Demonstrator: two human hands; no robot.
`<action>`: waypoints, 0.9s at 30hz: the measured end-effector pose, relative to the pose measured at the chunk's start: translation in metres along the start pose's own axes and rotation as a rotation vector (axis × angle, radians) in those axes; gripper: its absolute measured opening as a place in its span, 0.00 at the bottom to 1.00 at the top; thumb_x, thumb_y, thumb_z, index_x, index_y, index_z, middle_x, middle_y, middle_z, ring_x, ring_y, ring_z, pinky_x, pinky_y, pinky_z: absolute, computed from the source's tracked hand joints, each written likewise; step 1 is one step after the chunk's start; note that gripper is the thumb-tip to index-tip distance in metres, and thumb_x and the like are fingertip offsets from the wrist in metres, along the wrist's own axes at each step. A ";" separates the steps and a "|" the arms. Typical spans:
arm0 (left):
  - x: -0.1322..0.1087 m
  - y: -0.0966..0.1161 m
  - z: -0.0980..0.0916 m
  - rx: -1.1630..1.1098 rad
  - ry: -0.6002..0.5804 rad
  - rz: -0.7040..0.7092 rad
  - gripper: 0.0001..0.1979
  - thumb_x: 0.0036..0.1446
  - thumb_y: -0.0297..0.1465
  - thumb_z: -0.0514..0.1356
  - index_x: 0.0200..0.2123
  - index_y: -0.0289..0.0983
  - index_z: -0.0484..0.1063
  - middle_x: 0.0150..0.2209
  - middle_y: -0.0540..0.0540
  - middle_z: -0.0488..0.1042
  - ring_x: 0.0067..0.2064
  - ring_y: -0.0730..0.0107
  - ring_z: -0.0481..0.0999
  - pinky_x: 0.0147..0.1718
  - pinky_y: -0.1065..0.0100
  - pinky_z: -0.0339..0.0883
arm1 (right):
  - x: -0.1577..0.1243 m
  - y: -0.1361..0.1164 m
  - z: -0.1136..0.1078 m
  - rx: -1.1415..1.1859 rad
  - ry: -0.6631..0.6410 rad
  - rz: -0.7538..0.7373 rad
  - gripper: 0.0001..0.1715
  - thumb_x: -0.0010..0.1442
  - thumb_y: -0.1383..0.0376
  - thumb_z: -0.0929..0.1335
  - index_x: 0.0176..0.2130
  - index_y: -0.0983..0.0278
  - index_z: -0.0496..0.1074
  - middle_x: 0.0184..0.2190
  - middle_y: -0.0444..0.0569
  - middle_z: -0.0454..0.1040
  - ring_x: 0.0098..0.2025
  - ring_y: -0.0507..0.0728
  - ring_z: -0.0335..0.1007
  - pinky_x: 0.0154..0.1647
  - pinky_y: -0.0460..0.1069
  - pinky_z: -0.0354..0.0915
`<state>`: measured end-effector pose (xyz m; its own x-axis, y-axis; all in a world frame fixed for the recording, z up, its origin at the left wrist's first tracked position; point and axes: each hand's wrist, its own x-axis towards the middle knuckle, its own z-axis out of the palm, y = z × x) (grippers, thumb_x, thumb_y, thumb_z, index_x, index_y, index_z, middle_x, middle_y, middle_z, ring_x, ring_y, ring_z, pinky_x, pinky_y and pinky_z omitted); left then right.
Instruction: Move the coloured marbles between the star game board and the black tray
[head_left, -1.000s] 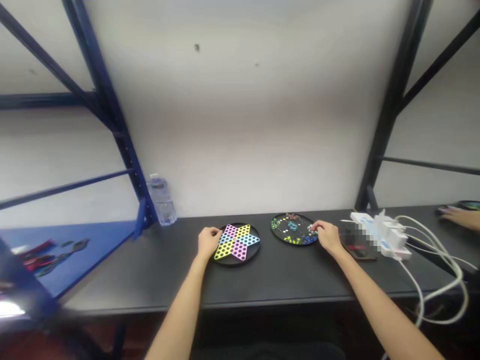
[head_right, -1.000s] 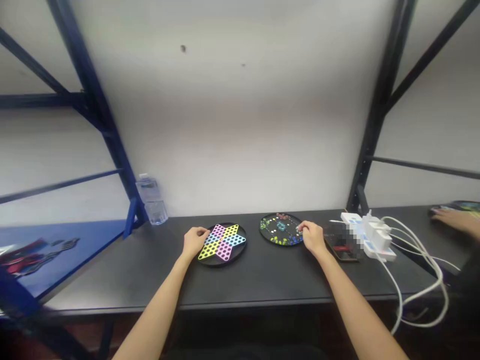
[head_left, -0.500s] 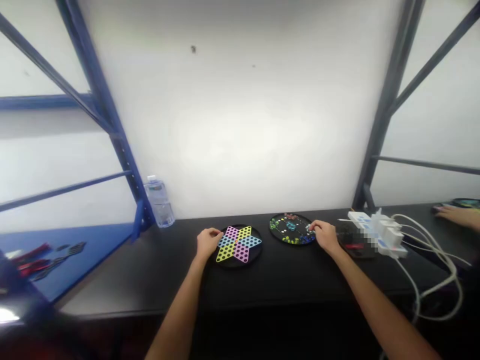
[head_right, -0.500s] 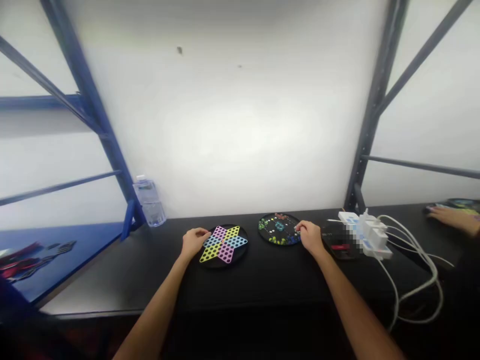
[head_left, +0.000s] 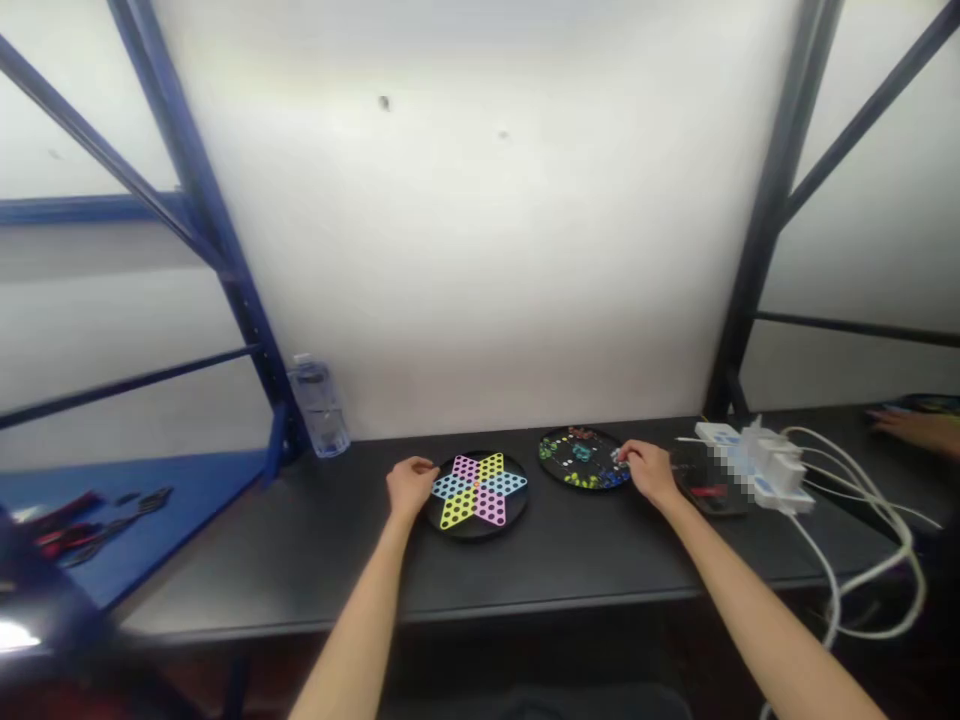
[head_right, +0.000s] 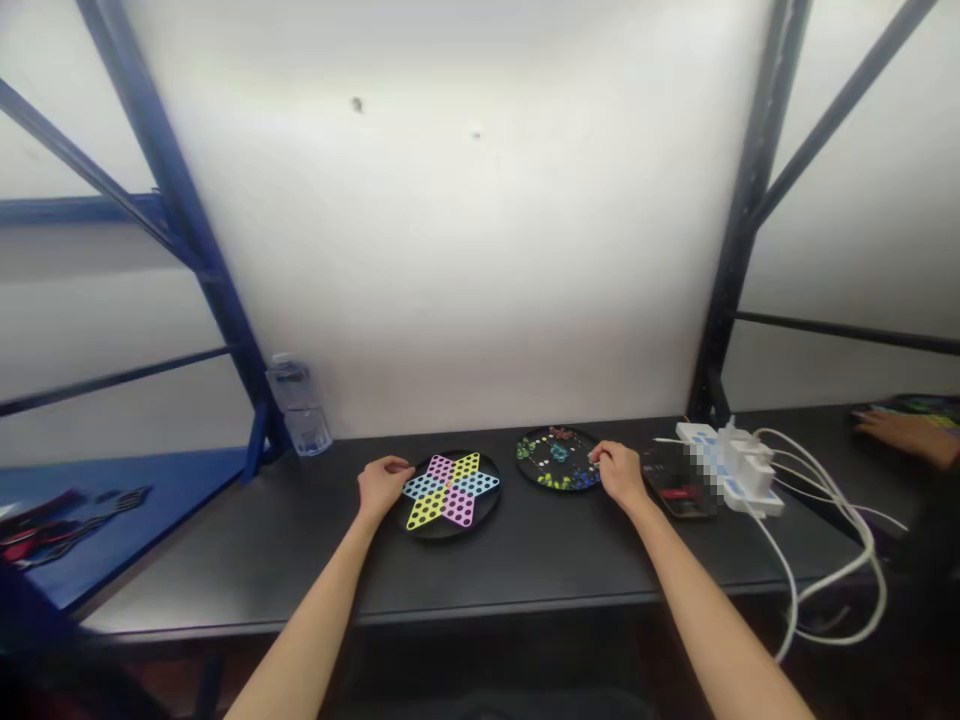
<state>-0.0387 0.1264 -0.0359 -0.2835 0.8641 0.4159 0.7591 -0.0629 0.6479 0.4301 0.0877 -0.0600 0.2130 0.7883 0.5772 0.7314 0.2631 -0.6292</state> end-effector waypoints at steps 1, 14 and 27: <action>0.001 0.000 0.000 0.002 -0.004 -0.009 0.08 0.45 0.34 0.63 0.31 0.38 0.78 0.30 0.46 0.79 0.34 0.64 0.78 0.36 0.69 0.67 | 0.000 0.000 0.000 0.001 0.000 0.001 0.18 0.49 0.67 0.57 0.24 0.62 0.73 0.28 0.47 0.77 0.34 0.57 0.71 0.39 0.49 0.62; 0.023 0.013 0.010 0.100 -0.039 0.083 0.06 0.44 0.31 0.62 0.27 0.38 0.78 0.28 0.45 0.79 0.34 0.63 0.78 0.38 0.68 0.67 | -0.005 -0.011 0.008 -0.029 0.020 -0.078 0.16 0.50 0.68 0.57 0.23 0.62 0.71 0.27 0.46 0.74 0.33 0.56 0.69 0.40 0.48 0.61; 0.032 -0.004 0.002 0.054 -0.078 0.053 0.10 0.50 0.36 0.61 0.31 0.38 0.79 0.33 0.45 0.80 0.38 0.63 0.78 0.41 0.68 0.67 | 0.008 0.020 0.013 -0.163 0.109 0.121 0.20 0.55 0.65 0.60 0.44 0.67 0.72 0.42 0.57 0.74 0.45 0.61 0.68 0.49 0.52 0.60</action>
<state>-0.0495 0.1551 -0.0265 -0.1970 0.8967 0.3963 0.8031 -0.0842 0.5898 0.4379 0.1067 -0.0745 0.3677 0.7418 0.5608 0.7891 0.0702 -0.6102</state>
